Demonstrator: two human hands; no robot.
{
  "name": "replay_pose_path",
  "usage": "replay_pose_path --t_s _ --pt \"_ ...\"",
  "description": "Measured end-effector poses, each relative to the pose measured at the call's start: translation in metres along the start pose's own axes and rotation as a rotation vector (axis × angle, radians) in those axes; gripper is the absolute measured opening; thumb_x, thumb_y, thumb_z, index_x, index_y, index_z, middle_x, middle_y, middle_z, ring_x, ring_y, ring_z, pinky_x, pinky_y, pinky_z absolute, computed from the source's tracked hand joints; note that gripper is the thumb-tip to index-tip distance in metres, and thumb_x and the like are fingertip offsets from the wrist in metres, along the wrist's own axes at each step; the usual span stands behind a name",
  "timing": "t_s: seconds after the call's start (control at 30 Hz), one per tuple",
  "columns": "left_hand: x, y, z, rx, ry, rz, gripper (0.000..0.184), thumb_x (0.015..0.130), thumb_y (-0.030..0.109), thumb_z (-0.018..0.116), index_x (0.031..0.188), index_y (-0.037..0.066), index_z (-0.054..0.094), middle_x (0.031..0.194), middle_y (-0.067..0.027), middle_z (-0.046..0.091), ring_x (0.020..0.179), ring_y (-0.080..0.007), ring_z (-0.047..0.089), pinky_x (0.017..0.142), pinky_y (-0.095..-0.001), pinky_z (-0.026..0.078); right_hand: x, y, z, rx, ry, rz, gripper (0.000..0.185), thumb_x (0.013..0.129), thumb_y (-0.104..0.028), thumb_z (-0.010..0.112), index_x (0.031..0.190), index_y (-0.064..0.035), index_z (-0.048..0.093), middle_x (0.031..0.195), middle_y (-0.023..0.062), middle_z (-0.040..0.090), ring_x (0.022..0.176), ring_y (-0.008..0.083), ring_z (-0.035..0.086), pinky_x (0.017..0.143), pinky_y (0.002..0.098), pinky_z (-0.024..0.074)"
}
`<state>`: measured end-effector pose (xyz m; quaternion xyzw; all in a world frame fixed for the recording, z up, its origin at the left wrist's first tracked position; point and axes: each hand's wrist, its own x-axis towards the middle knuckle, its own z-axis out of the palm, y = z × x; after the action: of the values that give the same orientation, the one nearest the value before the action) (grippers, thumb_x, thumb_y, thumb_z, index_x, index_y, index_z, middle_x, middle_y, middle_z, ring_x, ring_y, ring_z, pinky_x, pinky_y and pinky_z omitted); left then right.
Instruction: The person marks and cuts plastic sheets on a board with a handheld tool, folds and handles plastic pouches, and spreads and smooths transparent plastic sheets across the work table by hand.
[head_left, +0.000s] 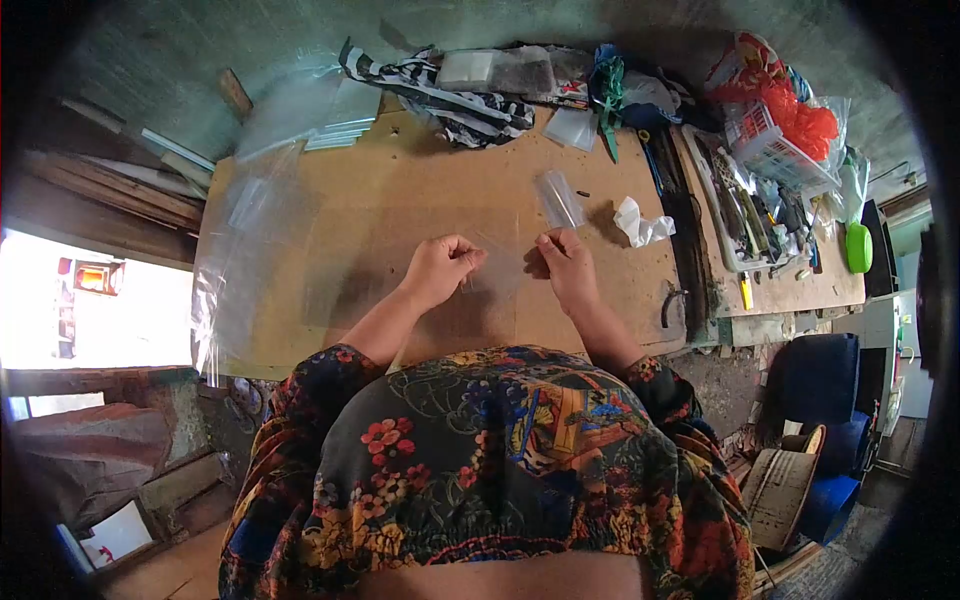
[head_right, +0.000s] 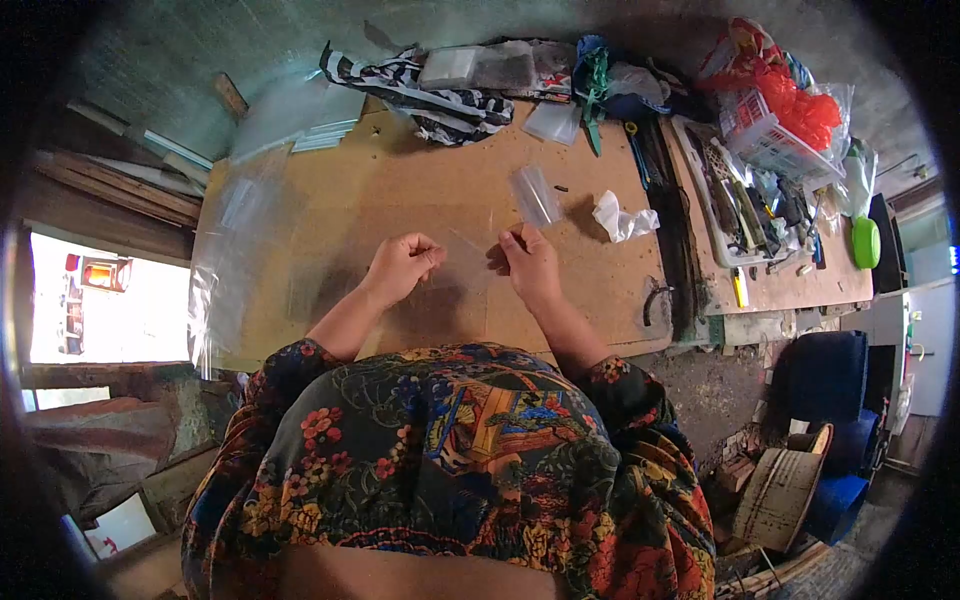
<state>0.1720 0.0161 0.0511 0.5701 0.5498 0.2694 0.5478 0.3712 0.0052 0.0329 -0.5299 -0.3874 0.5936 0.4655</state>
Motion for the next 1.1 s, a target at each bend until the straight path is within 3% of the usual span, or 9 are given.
replay_pose_path --t_s 0.37,0.57,0.63,0.67,0.73,0.8,0.83,0.93,1.1 --pt "0.001 -0.031 -0.039 0.058 0.045 -0.073 0.017 0.084 0.017 0.055 0.084 0.001 0.058 0.074 -0.0018 0.058 0.058 -0.0059 0.051 0.054 -0.0208 0.042 0.012 0.025 0.008 -0.005 -0.025 0.17 0.018 0.09 -0.018 0.045 0.086 -0.0025 0.054 0.073 0.0053 0.06 0.061 0.0126 0.057 0.054 0.0248 0.0466" --pt "0.003 -0.07 -0.065 0.408 0.335 0.024 0.016 0.078 0.016 0.055 0.084 0.002 0.06 0.07 -0.0077 0.062 0.066 -0.0202 0.06 0.062 -0.0318 0.047 0.026 0.056 0.017 -0.077 -0.167 0.213 0.019 0.09 -0.017 0.044 0.092 -0.0015 0.055 0.077 0.0069 0.061 0.059 0.0127 0.057 0.052 0.0238 0.0452" --pt "-0.001 -0.074 -0.073 0.629 0.331 -0.072 0.02 0.078 0.014 0.052 0.095 0.005 0.059 0.09 -0.0114 0.062 0.084 -0.0282 0.058 0.074 -0.0379 0.046 0.026 0.06 0.017 -0.163 -0.257 0.213 0.019 0.089 -0.016 0.045 0.094 -0.0012 0.056 0.077 0.0077 0.062 0.057 0.0127 0.057 0.051 0.0237 0.0449" --pt "-0.002 -0.077 -0.071 0.627 0.331 -0.074 0.02 0.078 0.014 0.052 0.095 0.005 0.059 0.09 -0.0114 0.062 0.084 -0.0282 0.058 0.074 -0.0379 0.046 0.023 0.062 0.017 -0.291 -0.256 0.092 0.02 0.088 -0.017 0.046 0.096 -0.0021 0.057 0.079 0.0078 0.062 0.058 0.0155 0.058 0.053 0.0262 0.0462" --pt "-0.007 -0.073 -0.063 0.962 0.592 0.013 0.032 0.08 0.016 0.049 0.11 0.008 0.052 0.117 -0.0118 0.05 0.105 -0.0299 0.047 0.087 -0.0431 0.038 0.021 0.066 0.015 -0.419 -0.258 -0.031 0.021 0.087 -0.017 0.046 0.099 -0.003 0.057 0.081 0.0078 0.063 0.059 0.0183 0.058 0.056 0.0287 0.0475" --pt "-0.008 -0.068 -0.051 1.045 0.501 0.091 0.038 0.08 0.019 0.049 0.117 0.009 0.046 0.125 -0.0118 0.04 0.113 -0.0299 0.039 0.093 -0.0451 0.031 0.018 0.068 0.009 -1.019 -0.161 -0.632 0.025 0.084 -0.019 0.049 0.104 -0.0057 0.057 0.092 0.0069 0.062 0.074 0.0246 0.059 0.068 0.0349 0.0476" --pt "-0.008 -0.066 -0.044 1.126 0.406 0.173 0.045 0.081 0.022 0.049 0.124 0.011 0.04 0.134 -0.0118 0.03 0.121 -0.03 0.03 0.098 -0.0471 0.024 0.012 0.066 0.008 -1.02 -0.165 -0.63 0.025 0.084 -0.019 0.049 0.104 -0.0057 0.057 0.092 0.0069 0.062 0.074 0.0246 0.059 0.068 0.0349 0.0476" --pt "-0.002 -0.076 -0.03 1.18 0.201 0.135 0.053 0.08 0.025 0.05 0.128 0.01 0.034 0.135 -0.0124 0.028 0.126 -0.0294 0.023 0.102 -0.0461 0.018 0.001 0.057 0.002 -1.359 -0.076 -0.729 0.024 0.078 -0.022 0.054 0.098 -0.0083 0.059 0.097 0.0042 0.06 0.089 0.0258 0.054 0.077 0.038 0.0439" --pt "-0.005 -0.093 -0.037 1.05 0.207 0.144 0.057 0.082 0.029 0.047 0.132 0.008 0.027 0.139 -0.012 0.02 0.129 -0.0284 0.017 0.103 -0.0476 0.014 0.01 0.074 -0.04 -1.337 -0.073 -0.842 0.01 0.073 -0.016 0.058 0.08 -0.0102 0.06 0.092 0.0033 0.059 0.087 0.023 0.053 0.08 0.0337 0.0408"
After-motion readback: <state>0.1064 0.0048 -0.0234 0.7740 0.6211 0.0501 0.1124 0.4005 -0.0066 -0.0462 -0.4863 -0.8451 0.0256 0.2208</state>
